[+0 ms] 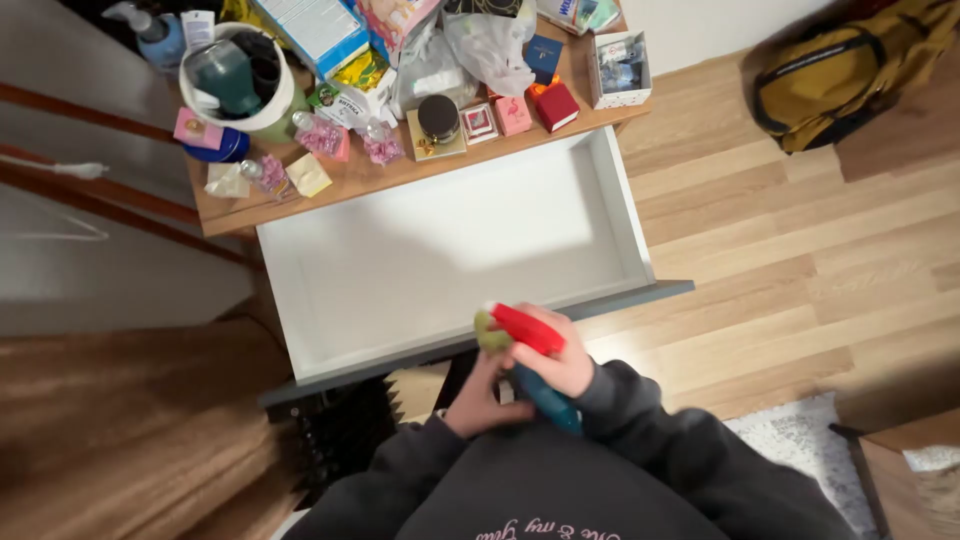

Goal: The person sprays a cleaning solution into an open white drawer and wipes the interior surfaces with a green cloth. They repeatedly wipe the bottom and sides of the drawer, refolding the cloth and continuing until the drawer is clean.

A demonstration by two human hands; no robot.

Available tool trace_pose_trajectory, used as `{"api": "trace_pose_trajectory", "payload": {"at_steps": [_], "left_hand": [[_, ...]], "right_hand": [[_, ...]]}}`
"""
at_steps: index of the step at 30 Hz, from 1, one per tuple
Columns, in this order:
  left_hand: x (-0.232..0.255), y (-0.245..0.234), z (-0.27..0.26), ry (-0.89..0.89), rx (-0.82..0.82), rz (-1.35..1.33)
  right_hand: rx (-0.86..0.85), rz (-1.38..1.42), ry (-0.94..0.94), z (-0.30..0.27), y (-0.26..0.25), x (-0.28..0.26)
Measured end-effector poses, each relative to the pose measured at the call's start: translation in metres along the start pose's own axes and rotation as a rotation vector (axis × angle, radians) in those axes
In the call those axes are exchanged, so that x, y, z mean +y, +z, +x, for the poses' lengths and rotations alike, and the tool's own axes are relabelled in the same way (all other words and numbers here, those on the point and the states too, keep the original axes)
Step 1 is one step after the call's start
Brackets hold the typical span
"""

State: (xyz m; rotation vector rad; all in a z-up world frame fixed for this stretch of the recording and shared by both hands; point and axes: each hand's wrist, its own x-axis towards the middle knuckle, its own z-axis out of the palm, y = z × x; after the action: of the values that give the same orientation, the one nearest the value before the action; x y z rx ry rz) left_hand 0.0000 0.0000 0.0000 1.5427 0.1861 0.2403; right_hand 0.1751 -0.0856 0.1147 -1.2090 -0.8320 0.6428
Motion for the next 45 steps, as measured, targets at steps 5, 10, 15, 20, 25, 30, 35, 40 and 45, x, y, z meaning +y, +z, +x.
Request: {"api": "trace_pose_trajectory", "payload": {"at_steps": [5, 10, 15, 20, 25, 30, 35, 40, 45], "left_hand": [[-0.053, -0.039, -0.005, -0.225, -0.084, 0.023], [-0.118, -0.073, -0.033, -0.411, -0.133, -0.146], [-0.109, -0.104, -0.038, -0.452, -0.191, -0.374], [-0.125, -0.134, -0.069, -0.761, -0.264, -0.158], [-0.120, -0.142, -0.066, -1.069, -0.275, -0.157], [-0.141, -0.142, -0.059, -0.946, -0.244, -0.136], [-0.133, -0.124, -0.080, -0.844, -0.198, -0.124], [-0.098, -0.099, -0.052, -0.631, -0.128, -0.306], [-0.099, -0.071, -0.047, -0.465, -0.085, -0.175]], "right_hand": [[-0.256, 0.127, 0.070, 0.032, 0.020, 0.024], [-0.413, 0.450, 0.373, 0.074, 0.006, 0.110], [0.227, -0.572, 0.538, 0.095, -0.132, 0.425], [0.414, -0.987, 0.539, 0.111, -0.179, 0.463], [0.404, -1.032, 0.647, 0.122, -0.162, 0.452], [0.575, -1.086, 0.567, 0.132, -0.156, 0.453], [0.563, -1.077, 0.615, 0.124, -0.200, 0.475], [0.643, -1.110, 0.464, 0.096, -0.267, 0.382], [1.021, -1.013, 0.307, 0.007, -0.371, 0.275]]}}
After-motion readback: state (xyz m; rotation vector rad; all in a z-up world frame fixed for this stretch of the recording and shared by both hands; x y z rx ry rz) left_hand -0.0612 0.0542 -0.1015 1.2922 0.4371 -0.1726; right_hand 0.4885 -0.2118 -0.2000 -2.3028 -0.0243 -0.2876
